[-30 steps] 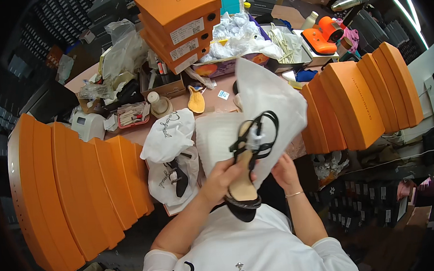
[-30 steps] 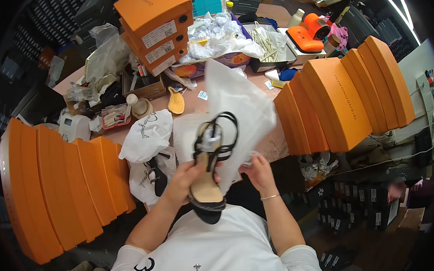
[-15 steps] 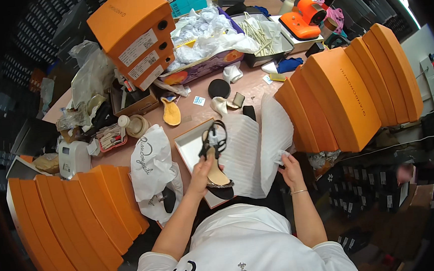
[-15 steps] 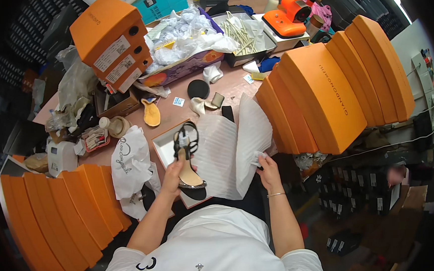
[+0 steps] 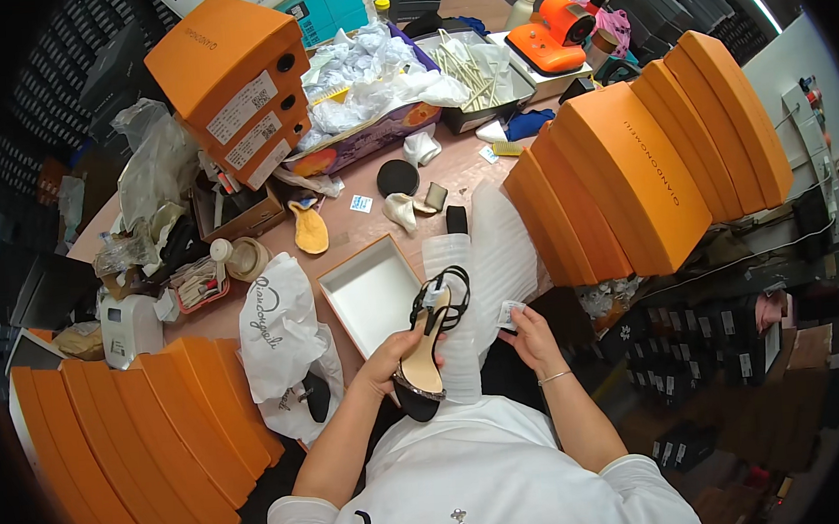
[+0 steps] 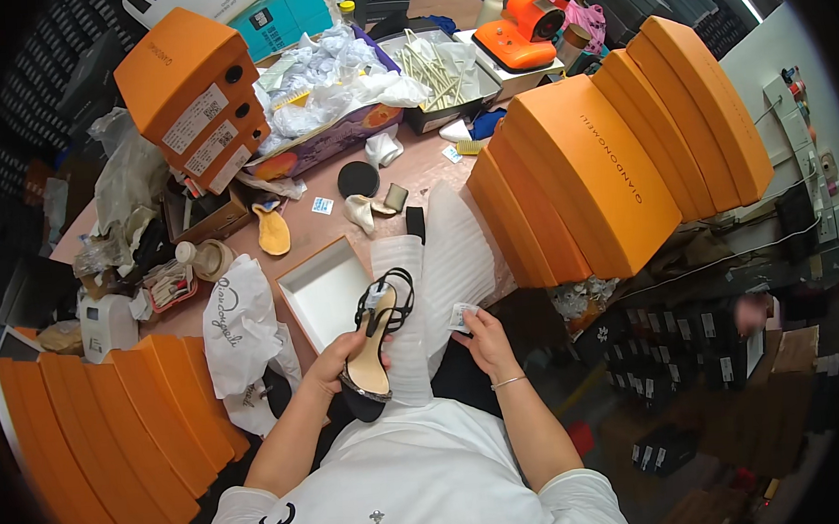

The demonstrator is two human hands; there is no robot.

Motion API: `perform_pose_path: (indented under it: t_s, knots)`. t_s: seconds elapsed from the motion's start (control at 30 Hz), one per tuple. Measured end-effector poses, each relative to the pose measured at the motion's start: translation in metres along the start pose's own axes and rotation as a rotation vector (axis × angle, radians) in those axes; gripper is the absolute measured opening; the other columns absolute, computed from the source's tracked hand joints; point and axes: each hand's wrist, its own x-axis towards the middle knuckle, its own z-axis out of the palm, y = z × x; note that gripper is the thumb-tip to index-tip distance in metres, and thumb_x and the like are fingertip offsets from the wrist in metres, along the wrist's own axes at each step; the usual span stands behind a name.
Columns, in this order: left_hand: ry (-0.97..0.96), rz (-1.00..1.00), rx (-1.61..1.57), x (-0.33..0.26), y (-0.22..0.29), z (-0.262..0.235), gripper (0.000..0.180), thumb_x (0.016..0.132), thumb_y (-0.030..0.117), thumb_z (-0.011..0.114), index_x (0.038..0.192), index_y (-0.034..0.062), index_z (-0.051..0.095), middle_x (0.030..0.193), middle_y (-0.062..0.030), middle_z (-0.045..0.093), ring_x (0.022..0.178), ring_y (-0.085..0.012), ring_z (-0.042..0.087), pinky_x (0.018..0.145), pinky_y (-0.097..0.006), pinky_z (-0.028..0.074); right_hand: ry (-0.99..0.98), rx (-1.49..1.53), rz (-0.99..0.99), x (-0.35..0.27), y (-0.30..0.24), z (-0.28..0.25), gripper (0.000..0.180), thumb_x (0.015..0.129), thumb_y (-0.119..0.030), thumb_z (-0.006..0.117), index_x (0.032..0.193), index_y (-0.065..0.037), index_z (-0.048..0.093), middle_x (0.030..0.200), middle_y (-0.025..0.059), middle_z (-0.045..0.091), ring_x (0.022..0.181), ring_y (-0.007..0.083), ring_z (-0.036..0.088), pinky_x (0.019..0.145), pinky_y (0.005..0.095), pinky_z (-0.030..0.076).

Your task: Wrapping high-heeled shoes in tissue paper, placing them into dust bags, and then packing them into retail boxes.

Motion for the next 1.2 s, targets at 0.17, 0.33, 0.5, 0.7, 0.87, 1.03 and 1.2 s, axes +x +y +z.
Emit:
perform_pose_path:
  t_s: [0.17,0.33,0.5,0.7,0.87,1.03,1.2]
  knots:
    - [0.065,0.152,0.074,-0.027,-0.005,0.006,0.042,0.095,0.033,0.051,0.115,-0.0037,0.055,0.086,-0.0105,0.065,0.074,-0.0163,0.066,0.065,-0.028,0.056,-0.103,-0.17,-0.129,-0.007,-0.003,0.044,0.018,0.094,-0.019,0.059,0.099,-0.003,0.064,0.092,0.0004,0.065,0.083,0.0087,0.061,0.077,0.026,0.05]
    - [0.389,0.478,0.115,-0.105,0.021,-0.021,0.048,0.093,0.039,0.053,0.111,-0.0058,0.056,0.081,-0.0131,0.067,0.072,-0.0195,0.067,0.068,-0.031,0.056,-0.081,-0.085,-0.335,0.004,-0.033,0.051,0.014,0.094,-0.017,0.058,0.096,-0.004,0.063,0.091,0.0007,0.065,0.081,0.0093,0.062,0.072,0.0257,0.051]
    - [0.781,0.597,0.095,-0.164,0.016,-0.057,0.038,0.095,0.034,0.054,0.104,-0.0027,0.061,0.076,-0.0099,0.065,0.065,-0.0143,0.064,0.059,-0.026,0.053,0.153,-0.29,-0.339,0.047,-0.024,-0.011,0.017,0.093,-0.018,0.059,0.1,-0.003,0.063,0.089,0.0005,0.064,0.079,0.0097,0.06,0.069,0.0252,0.049]
    - [1.023,0.671,0.136,-0.181,-0.017,-0.079,0.032,0.095,0.031,0.055,0.097,0.0003,0.062,0.077,-0.0041,0.063,0.065,-0.0111,0.062,0.057,-0.024,0.051,0.716,-0.783,-0.909,0.062,-0.019,-0.06,0.024,0.093,-0.014,0.057,0.105,0.006,0.06,0.106,0.01,0.061,0.094,0.0172,0.059,0.081,0.0289,0.048]
    - [1.027,0.748,0.046,-0.191,-0.026,-0.079,0.033,0.095,0.032,0.055,0.101,0.0001,0.062,0.076,-0.0042,0.063,0.064,-0.0107,0.062,0.057,-0.024,0.052,-0.192,-0.928,-0.717,-0.005,-0.066,0.078,0.017,0.092,-0.008,0.056,0.105,0.002,0.062,0.093,0.0095,0.064,0.082,0.0152,0.061,0.073,0.0262,0.05]
    - [1.044,0.738,0.029,-0.194,-0.03,-0.078,0.033,0.096,0.031,0.054,0.101,0.0,0.062,0.076,-0.0047,0.063,0.063,-0.0109,0.062,0.056,-0.025,0.052,-0.565,-1.255,-0.666,0.039,0.056,0.144,0.037,0.085,-0.004,0.058,0.122,-0.003,0.055,0.115,0.0214,0.058,0.098,0.0317,0.059,0.084,0.0345,0.048]
    - [1.054,0.556,0.066,-0.178,-0.061,-0.064,0.031,0.096,0.031,0.054,0.094,0.001,0.061,0.074,-0.0071,0.065,0.061,-0.0123,0.062,0.056,-0.026,0.051,-0.668,-1.932,-0.962,0.065,0.149,0.156,0.051,0.086,-0.019,0.055,0.134,-0.009,0.045,0.143,0.023,0.033,0.13,0.0376,0.033,0.101,0.0573,0.031]
